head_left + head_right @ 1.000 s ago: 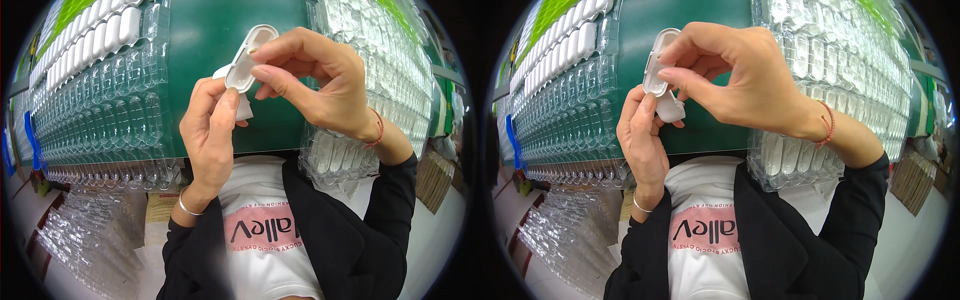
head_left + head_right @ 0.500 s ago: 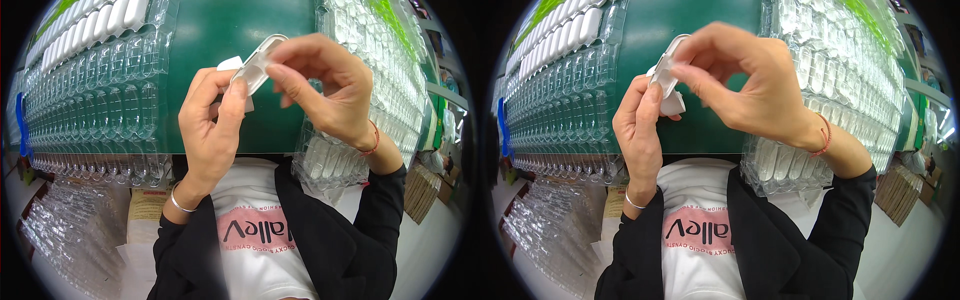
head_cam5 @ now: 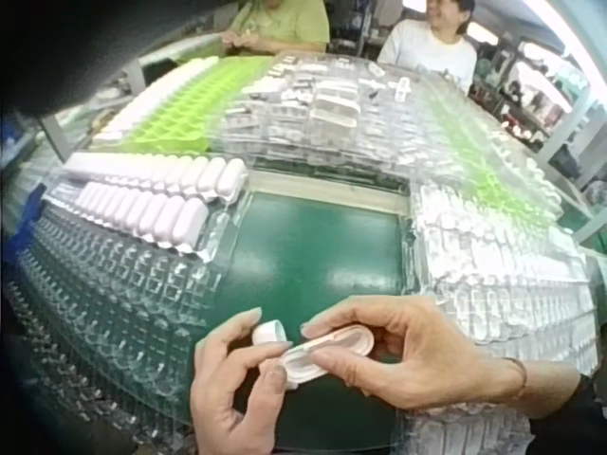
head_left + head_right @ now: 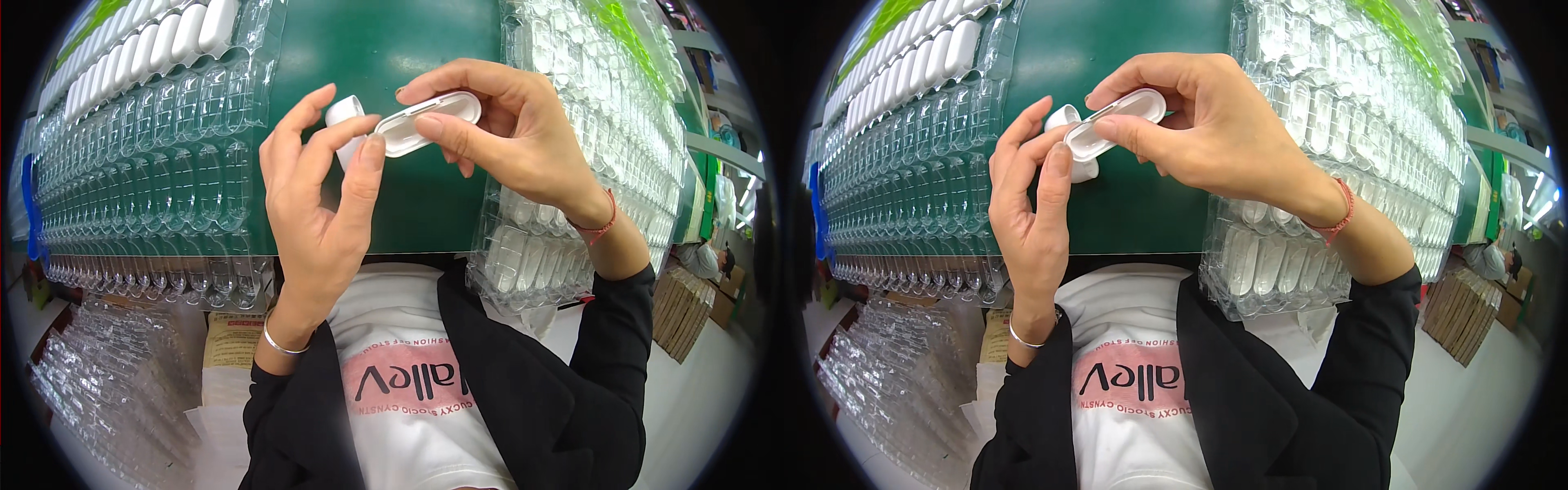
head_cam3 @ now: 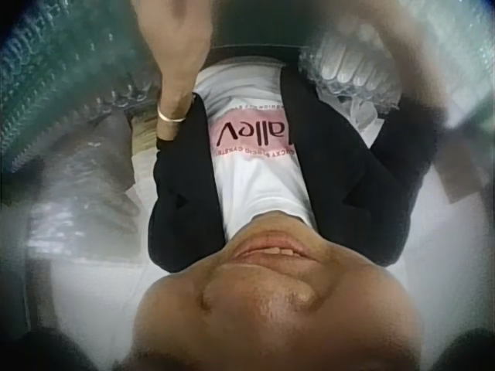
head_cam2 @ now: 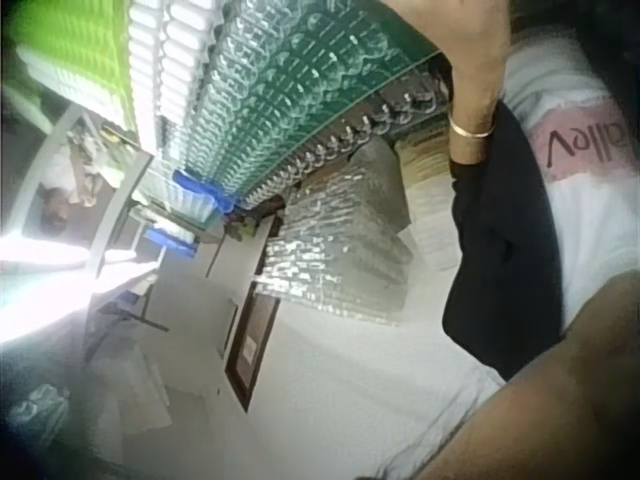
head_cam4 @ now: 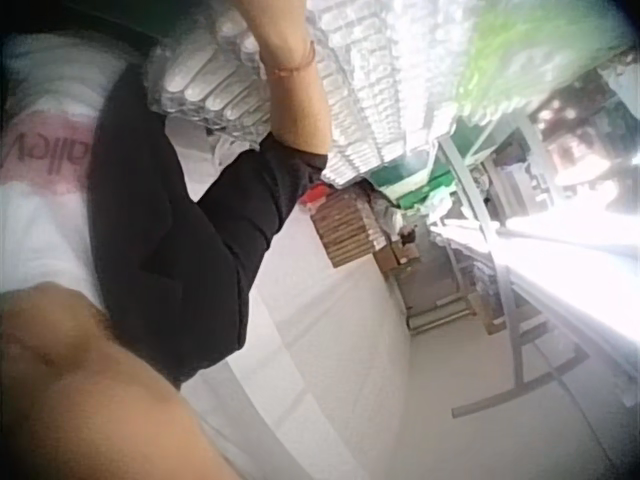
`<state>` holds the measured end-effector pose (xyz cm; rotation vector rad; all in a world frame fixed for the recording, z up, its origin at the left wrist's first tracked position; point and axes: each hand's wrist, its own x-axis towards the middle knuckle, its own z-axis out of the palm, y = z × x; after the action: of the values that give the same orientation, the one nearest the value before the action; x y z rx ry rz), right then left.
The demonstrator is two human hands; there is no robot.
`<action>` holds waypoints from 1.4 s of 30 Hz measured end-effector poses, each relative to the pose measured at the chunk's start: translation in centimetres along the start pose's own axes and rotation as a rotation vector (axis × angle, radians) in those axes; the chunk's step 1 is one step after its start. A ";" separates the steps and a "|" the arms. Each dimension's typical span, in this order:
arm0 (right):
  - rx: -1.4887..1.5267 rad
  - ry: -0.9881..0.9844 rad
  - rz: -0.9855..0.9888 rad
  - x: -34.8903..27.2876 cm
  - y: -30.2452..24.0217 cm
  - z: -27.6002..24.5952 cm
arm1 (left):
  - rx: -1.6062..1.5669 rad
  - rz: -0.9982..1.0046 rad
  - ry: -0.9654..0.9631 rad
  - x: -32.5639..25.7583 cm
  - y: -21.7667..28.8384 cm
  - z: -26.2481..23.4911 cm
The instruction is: The person assembles white wireless earbuds by hand. They pick up a white charging case and a clear plastic insert, place the insert into the case, and then insert a small white earbud into the insert. The person repeats this process multiple times, handling the components one by one.
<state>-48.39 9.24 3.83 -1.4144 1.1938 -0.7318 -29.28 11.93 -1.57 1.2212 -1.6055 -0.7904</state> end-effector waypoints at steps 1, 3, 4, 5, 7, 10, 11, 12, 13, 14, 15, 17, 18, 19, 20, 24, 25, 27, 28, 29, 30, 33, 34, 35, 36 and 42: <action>0.009 0.002 0.003 0.0 0.0 0.1 | 0.006 -0.006 0.018 -0.1 0.1 0.1; 0.016 0.009 -0.018 0.0 0.1 0.2 | -0.006 -0.010 0.029 -0.1 0.3 0.1; 0.020 0.010 -0.027 0.0 0.2 0.3 | -0.012 -0.014 0.036 -0.1 0.5 0.1; 0.036 0.020 -0.039 -0.1 0.4 0.4 | -0.119 -0.114 0.014 -0.3 0.7 0.3; 0.066 0.035 -0.072 -0.1 0.3 0.6 | -0.333 -0.309 -0.025 -0.3 1.3 0.5; 0.047 -0.011 -0.004 -0.2 -0.1 0.5 | -0.318 -0.187 0.012 -0.2 0.9 0.9; 0.031 -0.027 -0.002 -0.2 -0.2 0.5 | -0.314 -0.169 0.023 -0.2 1.1 0.9; 0.013 -0.041 0.004 -0.2 -0.2 0.6 | -0.369 -0.196 0.025 -0.1 1.3 1.0; -0.005 -0.055 0.011 -0.3 -0.3 0.6 | -0.423 -0.223 0.028 0.0 1.6 1.1; -0.049 -0.050 -0.008 -0.3 -0.5 0.6 | -0.477 -0.250 0.030 0.2 1.8 1.2; -0.107 -0.033 -0.053 -0.3 -0.5 0.6 | -0.478 -0.231 0.025 0.2 1.7 1.3; -0.223 -0.001 -0.144 -0.3 -0.2 0.6 | -0.479 -0.193 0.017 0.3 1.4 1.7; -0.285 0.054 -0.223 -0.3 0.0 0.6 | -0.487 -0.191 0.027 0.6 1.5 1.9; -0.347 0.109 -0.302 -0.2 0.4 0.8 | -0.496 -0.189 0.038 0.9 1.8 2.3; -0.409 0.163 -0.382 -0.1 0.6 0.8 | -0.504 -0.188 0.049 1.2 2.1 2.6; -0.347 0.215 -0.321 -0.1 0.6 0.4 | -0.543 -0.198 -0.017 2.4 2.3 2.8; -0.270 0.183 -0.241 -0.2 0.3 0.3 | -0.584 -0.235 -0.023 2.6 2.5 2.5; -0.097 0.083 -0.072 -0.2 -0.5 -0.2 | -0.664 -0.313 -0.037 2.4 3.1 1.8; -0.001 0.014 0.016 -0.1 -1.1 -0.6 | -0.629 -0.287 -0.086 2.0 2.8 1.5; 0.095 -0.055 0.104 0.0 -1.4 -0.8 | -0.649 -0.281 -0.092 1.7 2.5 1.2; 0.118 -0.095 0.102 0.0 -1.5 -0.9 | -0.672 -0.276 -0.098 1.4 2.3 0.9; 0.153 -0.114 0.104 -0.1 -1.7 -1.0 | -0.692 -0.279 -0.106 1.1 2.6 0.6; 0.154 -0.128 0.104 -0.1 -1.7 -1.1 | -0.695 -0.286 -0.091 1.1 2.9 0.8; 0.156 -0.142 0.105 -0.1 -1.7 -1.2 | -0.698 -0.293 -0.077 1.1 3.1 0.8; 0.159 -0.151 0.102 -0.1 -1.8 -1.3 | -0.698 -0.301 -0.074 1.1 3.1 0.8; 0.261 -0.087 -0.080 -0.1 -0.9 -0.8 | -0.756 -0.462 -0.148 0.8 4.5 0.5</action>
<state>-48.91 8.99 4.92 -1.2679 0.9409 -0.8410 -31.36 12.48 2.48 0.9758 -0.9597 -1.6303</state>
